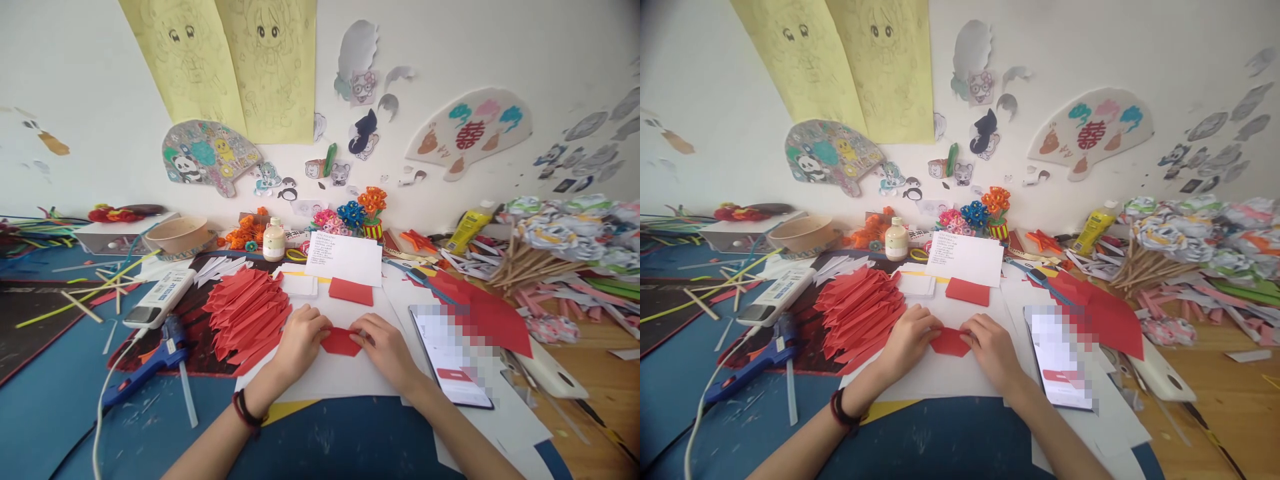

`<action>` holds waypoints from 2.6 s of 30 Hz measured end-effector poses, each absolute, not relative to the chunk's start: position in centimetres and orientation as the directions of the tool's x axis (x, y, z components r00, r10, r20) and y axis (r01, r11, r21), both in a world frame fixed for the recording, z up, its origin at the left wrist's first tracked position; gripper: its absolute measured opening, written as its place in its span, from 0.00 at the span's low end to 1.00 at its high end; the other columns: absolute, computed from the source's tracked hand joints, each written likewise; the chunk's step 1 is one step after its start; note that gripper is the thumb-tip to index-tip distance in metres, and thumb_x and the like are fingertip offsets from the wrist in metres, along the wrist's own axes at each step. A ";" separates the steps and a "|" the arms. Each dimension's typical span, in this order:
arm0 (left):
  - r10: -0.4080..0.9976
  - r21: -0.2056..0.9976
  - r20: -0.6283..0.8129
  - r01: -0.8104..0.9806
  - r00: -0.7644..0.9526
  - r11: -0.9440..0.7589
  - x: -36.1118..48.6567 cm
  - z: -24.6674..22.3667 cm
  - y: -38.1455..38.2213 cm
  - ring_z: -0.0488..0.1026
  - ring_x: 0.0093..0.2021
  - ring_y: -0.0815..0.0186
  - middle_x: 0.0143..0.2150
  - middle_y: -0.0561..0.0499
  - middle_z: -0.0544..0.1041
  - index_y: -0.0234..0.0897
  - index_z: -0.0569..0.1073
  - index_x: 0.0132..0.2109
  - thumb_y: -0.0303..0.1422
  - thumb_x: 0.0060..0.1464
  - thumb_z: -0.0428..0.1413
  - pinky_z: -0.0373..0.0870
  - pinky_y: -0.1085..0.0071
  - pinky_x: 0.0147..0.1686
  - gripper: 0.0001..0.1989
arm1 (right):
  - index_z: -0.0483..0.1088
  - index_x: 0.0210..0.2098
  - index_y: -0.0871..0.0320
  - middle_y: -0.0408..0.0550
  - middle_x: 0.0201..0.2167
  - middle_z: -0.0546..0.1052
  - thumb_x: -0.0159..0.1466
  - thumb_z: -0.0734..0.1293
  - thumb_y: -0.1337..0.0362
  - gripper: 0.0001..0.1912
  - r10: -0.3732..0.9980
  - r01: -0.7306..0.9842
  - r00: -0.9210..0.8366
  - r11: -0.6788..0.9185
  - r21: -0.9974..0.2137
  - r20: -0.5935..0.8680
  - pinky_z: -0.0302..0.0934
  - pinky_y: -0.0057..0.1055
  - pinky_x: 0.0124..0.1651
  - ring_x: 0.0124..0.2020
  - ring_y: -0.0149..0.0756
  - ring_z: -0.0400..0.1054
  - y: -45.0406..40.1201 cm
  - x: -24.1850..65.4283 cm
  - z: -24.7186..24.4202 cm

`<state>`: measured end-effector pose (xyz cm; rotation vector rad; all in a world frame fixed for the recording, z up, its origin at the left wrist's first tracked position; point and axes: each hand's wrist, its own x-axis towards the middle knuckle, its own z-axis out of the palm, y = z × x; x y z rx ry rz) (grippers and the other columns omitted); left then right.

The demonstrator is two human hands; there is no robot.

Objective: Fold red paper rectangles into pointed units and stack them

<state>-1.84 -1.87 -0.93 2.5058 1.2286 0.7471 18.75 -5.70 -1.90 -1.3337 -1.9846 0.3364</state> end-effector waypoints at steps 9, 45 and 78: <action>0.698 0.316 0.419 0.628 0.580 -0.711 -2.3 -1.4 -1.9 0.65 0.36 0.64 0.32 0.48 0.72 0.40 0.79 0.37 0.29 0.65 0.45 0.63 0.69 0.35 0.17 | 0.63 0.23 0.57 0.44 0.24 0.64 0.69 0.56 0.70 0.18 0.823 0.788 -0.298 0.498 -0.361 0.484 0.55 0.29 0.30 0.27 0.33 0.60 -5.7 18.5 -2.2; 0.310 -0.380 0.377 0.451 0.873 -0.808 -2.2 -1.7 -3.1 0.65 0.33 0.62 0.33 0.46 0.71 0.29 0.70 0.37 0.19 0.59 0.49 0.62 0.66 0.29 0.07 | 0.72 0.33 0.63 0.48 0.26 0.69 0.66 0.58 0.78 0.13 0.681 0.835 -0.496 0.544 0.081 0.539 0.57 0.33 0.33 0.30 0.37 0.62 -7.0 17.7 -2.4; 0.622 -0.039 0.222 0.644 0.751 -0.764 -3.0 0.1 -3.7 0.70 0.29 0.65 0.34 0.51 0.75 0.39 0.70 0.50 0.23 0.59 0.48 0.58 0.68 0.31 0.14 | 0.72 0.47 0.64 0.53 0.34 0.75 0.53 0.55 0.84 0.27 0.725 0.894 -0.374 0.448 0.017 0.579 0.57 0.42 0.48 0.36 0.42 0.63 -8.7 16.9 -3.3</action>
